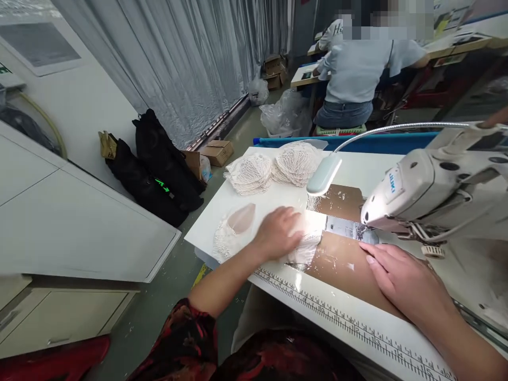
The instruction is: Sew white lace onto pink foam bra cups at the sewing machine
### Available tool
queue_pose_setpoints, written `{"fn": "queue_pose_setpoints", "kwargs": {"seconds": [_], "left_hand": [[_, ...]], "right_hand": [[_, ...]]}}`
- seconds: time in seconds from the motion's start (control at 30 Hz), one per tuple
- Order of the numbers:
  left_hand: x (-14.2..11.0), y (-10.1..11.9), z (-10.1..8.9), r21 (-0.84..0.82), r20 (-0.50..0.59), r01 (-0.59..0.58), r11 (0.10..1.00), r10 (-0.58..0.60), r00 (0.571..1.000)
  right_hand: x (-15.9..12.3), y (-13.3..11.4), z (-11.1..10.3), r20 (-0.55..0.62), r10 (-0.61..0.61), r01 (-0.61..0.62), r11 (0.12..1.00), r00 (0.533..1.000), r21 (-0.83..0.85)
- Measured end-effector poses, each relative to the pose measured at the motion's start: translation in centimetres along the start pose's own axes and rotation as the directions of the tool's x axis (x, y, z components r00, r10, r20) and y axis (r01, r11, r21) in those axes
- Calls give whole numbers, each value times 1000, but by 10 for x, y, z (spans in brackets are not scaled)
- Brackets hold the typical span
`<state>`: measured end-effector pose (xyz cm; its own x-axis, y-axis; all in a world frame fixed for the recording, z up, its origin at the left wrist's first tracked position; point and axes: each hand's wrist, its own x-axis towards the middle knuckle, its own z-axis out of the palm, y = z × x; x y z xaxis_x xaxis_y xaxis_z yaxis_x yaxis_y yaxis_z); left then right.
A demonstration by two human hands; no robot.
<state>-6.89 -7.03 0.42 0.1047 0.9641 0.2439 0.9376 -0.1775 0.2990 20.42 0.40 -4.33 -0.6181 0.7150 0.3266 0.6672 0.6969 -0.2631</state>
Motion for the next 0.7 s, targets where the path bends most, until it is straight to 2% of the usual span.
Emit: {"fn": "queue_pose_setpoints", "kwargs": {"seconds": [0.03,0.07,0.1,0.17,0.2,0.27,0.3,0.4,0.43,0.5,0.57,0.6,0.63,0.7], "left_hand": [[-13,-15,-8,4,-74,95,996,-94,993],[-27,-32,-16,-4,-150,212,977,-210,966],[-40,-49,-23,-35,-210,327,944,-327,922],[-65,-80,-32,-202,-268,510,836,-548,793],[-76,-92,-36,-238,-265,532,813,-581,770],[-97,-104,-40,-311,-253,543,780,-618,744],[-106,-104,-41,-343,-238,535,772,-622,746],[-124,-84,-44,-496,-158,475,727,-613,774],[-127,-73,-46,-587,-112,427,688,-592,798],[-128,-48,-48,-812,-8,286,509,-499,867],[-122,-23,-50,-920,69,201,336,-366,928],[-115,-11,-49,-930,98,193,311,-296,950],[-107,-1,-48,-924,122,193,331,-223,967],[-88,15,-40,-867,116,150,475,-100,988]], "right_hand": [[0,0,0,6,5,-5,1000,1000,21],[-1,0,0,6,9,-9,999,1000,36],[-1,-1,1,3,14,-14,999,1000,47],[-1,-3,1,-4,35,-35,997,999,62],[0,-4,0,-7,42,-42,996,999,79],[-1,-6,-4,-8,62,-60,987,998,150],[-1,-8,-8,-2,76,-74,976,997,206],[-7,-20,-21,138,62,-118,888,988,445],[-10,-27,-24,218,20,-137,833,976,537],[-18,-48,-26,356,-110,-199,662,928,722],[-23,-76,-22,405,-191,-311,387,894,868],[-25,-92,-18,434,-189,-387,239,881,891],[-26,-107,-14,465,-171,-455,96,869,885],[-28,-129,-8,541,-89,-548,-149,837,823]]}}
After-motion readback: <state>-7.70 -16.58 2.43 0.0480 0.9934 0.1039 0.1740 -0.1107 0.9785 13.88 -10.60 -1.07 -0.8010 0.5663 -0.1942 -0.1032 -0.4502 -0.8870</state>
